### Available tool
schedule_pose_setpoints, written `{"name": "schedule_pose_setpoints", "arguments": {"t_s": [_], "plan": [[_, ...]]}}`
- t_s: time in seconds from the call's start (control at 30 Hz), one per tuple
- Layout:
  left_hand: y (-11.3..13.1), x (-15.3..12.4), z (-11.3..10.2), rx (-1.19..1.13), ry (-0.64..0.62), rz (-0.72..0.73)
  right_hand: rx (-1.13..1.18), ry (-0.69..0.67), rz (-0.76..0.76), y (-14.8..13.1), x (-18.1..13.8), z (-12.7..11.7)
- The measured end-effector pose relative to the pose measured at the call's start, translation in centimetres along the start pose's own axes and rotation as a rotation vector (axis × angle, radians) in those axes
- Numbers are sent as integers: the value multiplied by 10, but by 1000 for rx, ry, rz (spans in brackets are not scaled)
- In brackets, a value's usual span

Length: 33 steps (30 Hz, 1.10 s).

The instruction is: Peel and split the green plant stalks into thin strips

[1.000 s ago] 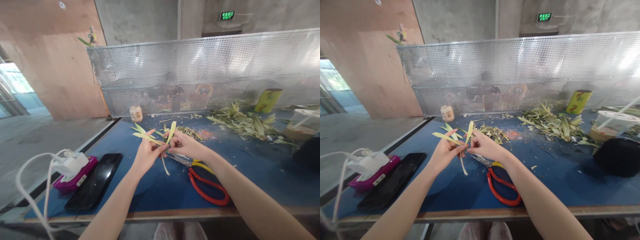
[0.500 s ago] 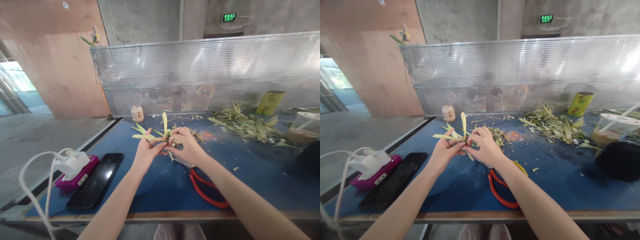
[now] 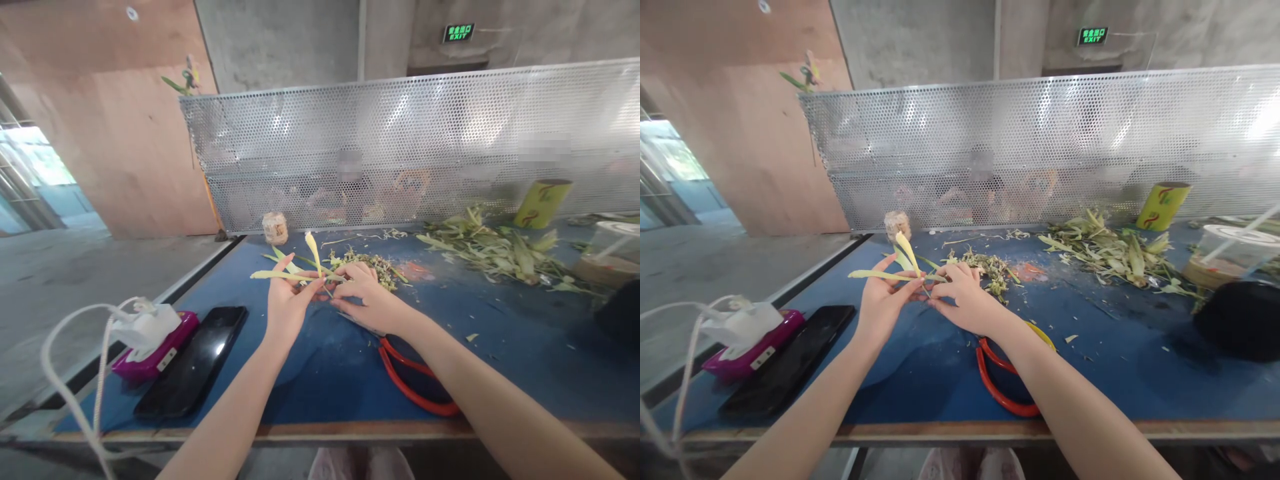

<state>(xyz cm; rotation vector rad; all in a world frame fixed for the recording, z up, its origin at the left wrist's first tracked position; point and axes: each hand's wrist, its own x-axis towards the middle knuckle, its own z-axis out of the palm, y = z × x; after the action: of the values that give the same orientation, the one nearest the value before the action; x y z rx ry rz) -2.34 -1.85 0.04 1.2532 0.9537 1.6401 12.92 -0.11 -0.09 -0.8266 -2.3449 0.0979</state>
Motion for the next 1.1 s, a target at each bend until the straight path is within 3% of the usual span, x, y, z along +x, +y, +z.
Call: {"name": "schedule_pose_setpoints", "arguments": {"t_s": [0.3,0.57,0.9,1.1], "plan": [[1,2,1,-52,43,-99,-20,-42,-45,-1,-1,-2],[-2,6,-1,-304,43,-296,-150,-2,7,6,0,0],[-4,6,-3,-278,74,-314,-166,-4,-43,4,-2,-1],[-1,5,-3,-271,25,-331,-222,68,40,6,0,-1]]}}
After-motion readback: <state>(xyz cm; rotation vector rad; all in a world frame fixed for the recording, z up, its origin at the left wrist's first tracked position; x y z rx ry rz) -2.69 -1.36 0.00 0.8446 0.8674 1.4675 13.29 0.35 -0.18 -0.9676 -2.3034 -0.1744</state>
